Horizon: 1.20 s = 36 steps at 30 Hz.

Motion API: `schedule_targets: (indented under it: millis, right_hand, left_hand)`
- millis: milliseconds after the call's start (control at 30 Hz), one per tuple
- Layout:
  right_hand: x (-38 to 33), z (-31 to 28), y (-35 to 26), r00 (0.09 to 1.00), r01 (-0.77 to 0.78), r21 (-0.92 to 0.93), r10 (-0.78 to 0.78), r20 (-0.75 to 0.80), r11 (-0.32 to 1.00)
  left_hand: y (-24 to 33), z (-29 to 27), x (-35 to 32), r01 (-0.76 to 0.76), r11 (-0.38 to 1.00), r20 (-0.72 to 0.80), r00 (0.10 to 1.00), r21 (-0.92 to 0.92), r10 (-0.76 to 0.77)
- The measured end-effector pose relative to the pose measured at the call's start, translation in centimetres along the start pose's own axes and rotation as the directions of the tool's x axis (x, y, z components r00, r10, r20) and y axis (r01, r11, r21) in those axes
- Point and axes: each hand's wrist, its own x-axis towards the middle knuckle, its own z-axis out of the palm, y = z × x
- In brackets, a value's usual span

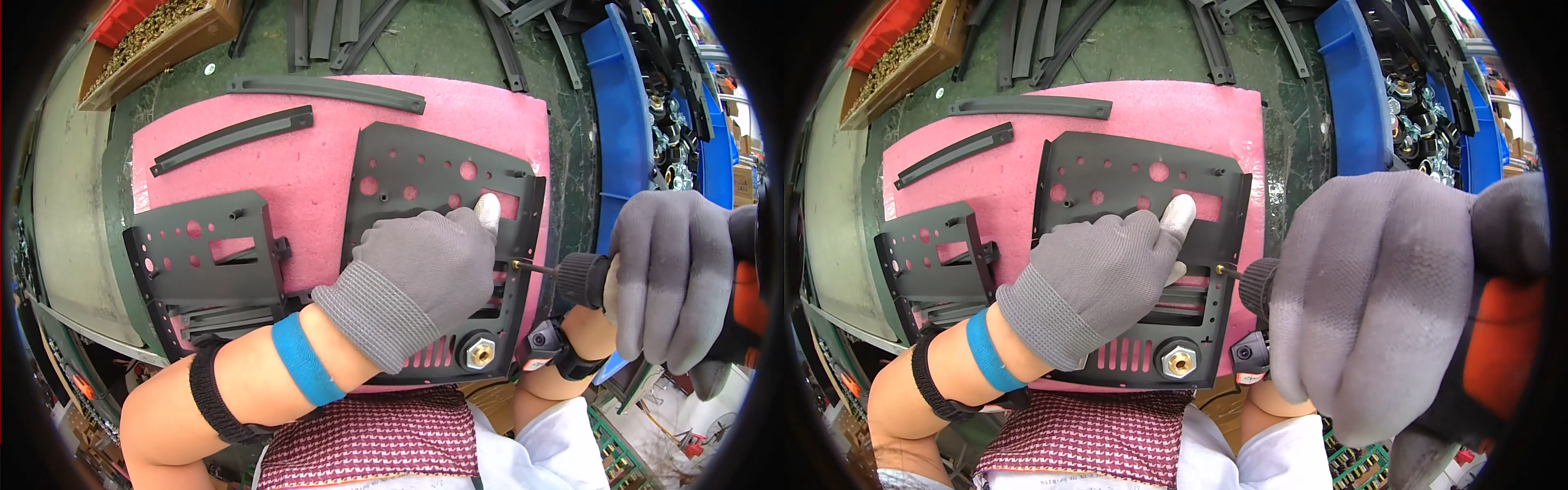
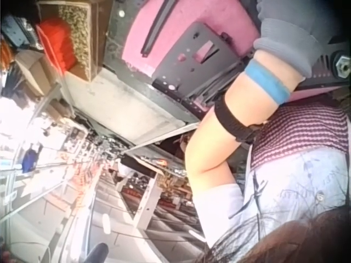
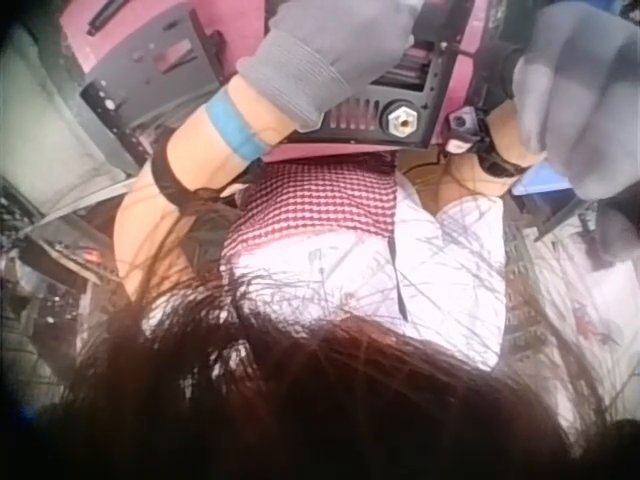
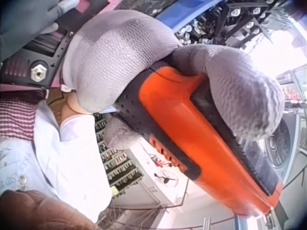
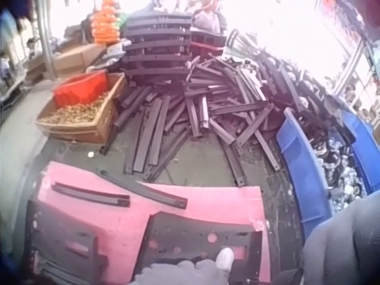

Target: Using a power drill to screw small components and brackets onto black metal plates at a workbench.

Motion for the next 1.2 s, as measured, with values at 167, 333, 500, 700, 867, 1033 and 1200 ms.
schedule_targets:
  millis: [167,333,500,700,867,1033,1200]
  right_hand:
    - [0.0,0.0,-0.3,0.998,-0.046,-0.056,0.049,0.047,0.997]
    - [0.6,-0.1,-0.7,0.995,-0.073,-0.079,0.078,0.065,0.994]
    - [0.9,0.1,-0.6,0.993,-0.081,-0.059,0.085,0.079,0.995]
    - [0.7,0.2,-0.5,0.991,-0.085,-0.038,0.088,0.098,0.996]
    - [0.6,0.6,-0.2,0.998,-0.03,-0.074,0.034,0.047,0.997]
    - [0.3,1.1,0.4,0.999,0.024,-0.103,-0.026,-0.024,0.994]
    - [0.3,1.6,0.8,0.994,0.076,-0.131,-0.085,-0.065,0.988]
  left_hand:
    - [0.1,-0.1,0.1,0.024,1.0,0.034,0.999,0.009,-0.024]
    - [0.0,0.0,0.1,0.012,1.0,0.02,1.0,0.019,-0.013]
    - [0.0,0.1,0.1,0.019,1.0,0.045,0.999,0.005,-0.019]
    - [0.0,-0.1,0.2,0.022,1.0,0.054,0.998,-0.003,-0.022]
    - [0.0,-0.3,0.1,0.033,0.999,0.082,0.996,-0.006,-0.033]
    - [-0.1,-0.4,0.1,0.017,0.999,0.072,0.997,-0.029,-0.015]
    - [-0.2,-0.2,0.1,0.013,1.0,0.046,0.999,-0.023,-0.012]
